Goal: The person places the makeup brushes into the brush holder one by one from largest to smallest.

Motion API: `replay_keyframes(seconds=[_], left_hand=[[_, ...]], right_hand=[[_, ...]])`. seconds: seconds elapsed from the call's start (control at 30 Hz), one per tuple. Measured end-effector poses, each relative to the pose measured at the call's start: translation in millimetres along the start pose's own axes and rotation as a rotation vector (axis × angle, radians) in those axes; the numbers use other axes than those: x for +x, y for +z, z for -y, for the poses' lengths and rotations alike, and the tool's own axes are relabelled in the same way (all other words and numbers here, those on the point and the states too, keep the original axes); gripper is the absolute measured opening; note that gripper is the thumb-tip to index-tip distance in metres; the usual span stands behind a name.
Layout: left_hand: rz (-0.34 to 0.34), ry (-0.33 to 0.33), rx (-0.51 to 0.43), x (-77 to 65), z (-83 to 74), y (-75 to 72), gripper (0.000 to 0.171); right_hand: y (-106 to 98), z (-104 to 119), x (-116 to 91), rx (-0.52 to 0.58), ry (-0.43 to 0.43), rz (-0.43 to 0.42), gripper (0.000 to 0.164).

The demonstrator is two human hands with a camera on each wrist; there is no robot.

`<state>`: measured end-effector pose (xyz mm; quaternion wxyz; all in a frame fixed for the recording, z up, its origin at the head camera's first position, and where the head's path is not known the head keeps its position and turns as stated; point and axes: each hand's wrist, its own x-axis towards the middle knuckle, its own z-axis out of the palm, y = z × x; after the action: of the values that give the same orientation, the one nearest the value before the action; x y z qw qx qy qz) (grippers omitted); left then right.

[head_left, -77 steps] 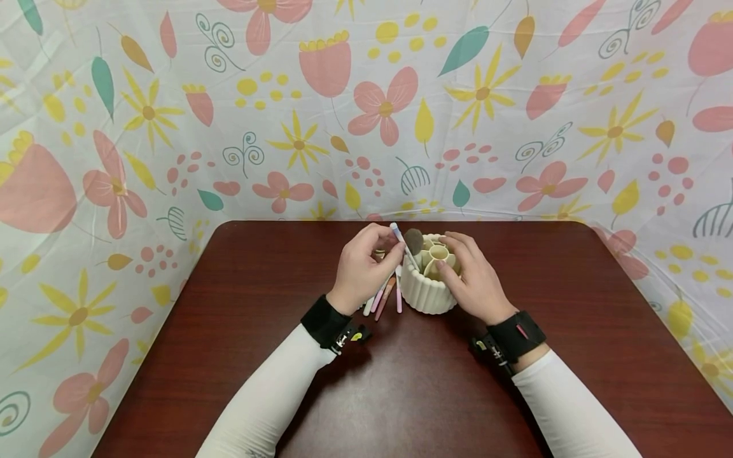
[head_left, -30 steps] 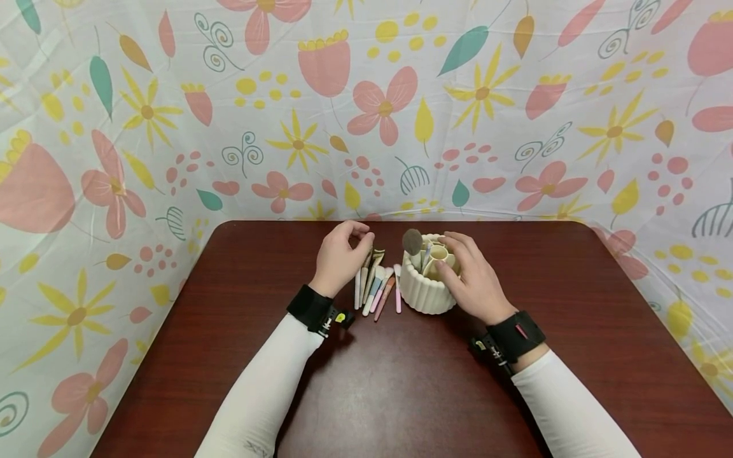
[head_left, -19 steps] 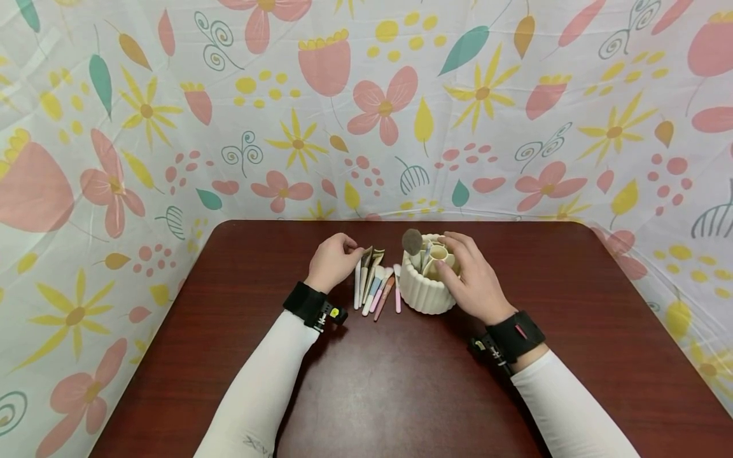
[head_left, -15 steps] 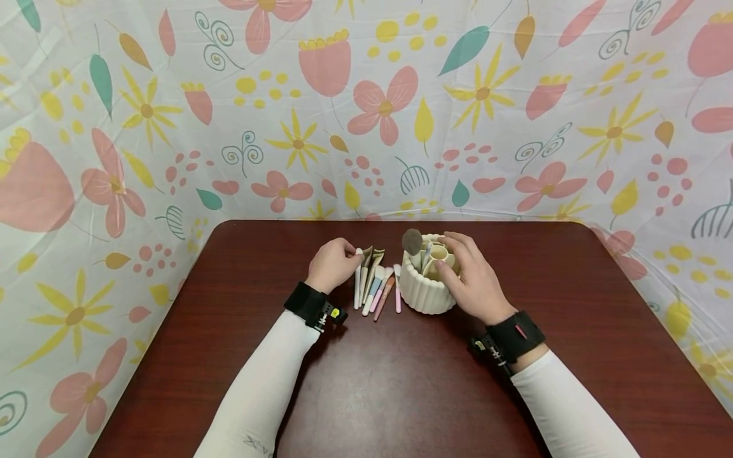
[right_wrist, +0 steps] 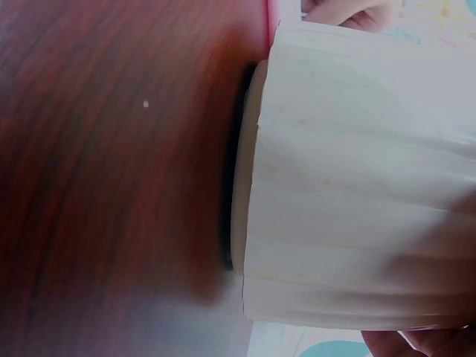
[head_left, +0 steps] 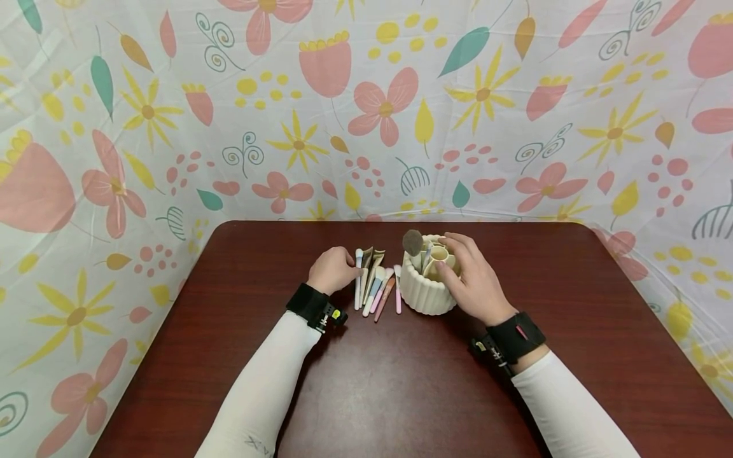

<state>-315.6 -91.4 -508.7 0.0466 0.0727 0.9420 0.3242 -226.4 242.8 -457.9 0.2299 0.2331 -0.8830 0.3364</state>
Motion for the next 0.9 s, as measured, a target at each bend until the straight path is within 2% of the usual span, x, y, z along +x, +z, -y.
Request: replay_keyframes(seconds=[0.03, 0.2, 0.23, 0.33, 0.4, 0.47, 0.57, 0.6, 0.7, 0.8, 0.9], left_hand=[[0.011, -0.013, -0.006, 3.8, 3.0, 2.2, 0.029], [0.013, -0.005, 0.001, -11.4, -14.0, -8.7, 0.027], [0.002, 0.016, 0.003, -10.1, -8.4, -6.4, 0.028], [0.005, 0.01, 0.008, -22.2, -23.2, -16.1, 0.025], [0.004, 0.016, 0.012, -27.1, -28.9, -19.3, 0.034], [0.028, -0.02, 0.017, -37.8, -47.0, -29.5, 0.046], [0.017, -0.003, 0.036, -37.9, -45.9, -28.2, 0.056], [-0.001, 0.015, 0.047, -28.9, -34.2, -20.1, 0.056], [-0.041, 0.047, 0.081, -11.0, -12.2, -4.3, 0.053], [-0.047, 0.042, 0.102, 2.9, 1.6, 6.5, 0.05], [-0.017, 0.009, 0.084, -9.7, -16.4, -5.6, 0.05]], right_hand=[[0, 0, 0, 0.001, -0.001, 0.0, 0.048], [0, 0, 0, 0.004, 0.001, 0.006, 0.048], [0, 1, 0, 0.004, 0.003, 0.007, 0.048], [-1, 1, -1, 0.007, 0.006, 0.011, 0.048], [-1, 1, -1, 0.008, 0.008, 0.01, 0.048], [0, 1, -1, 0.009, 0.009, 0.009, 0.048], [0, 0, 0, 0.007, 0.005, 0.006, 0.048], [0, 0, 0, 0.007, 0.004, 0.005, 0.048], [0, 0, 0, 0.006, 0.0, 0.003, 0.048], [0, 0, 0, 0.004, -0.002, 0.003, 0.048], [0, 0, 0, 0.005, -0.002, 0.004, 0.048]])
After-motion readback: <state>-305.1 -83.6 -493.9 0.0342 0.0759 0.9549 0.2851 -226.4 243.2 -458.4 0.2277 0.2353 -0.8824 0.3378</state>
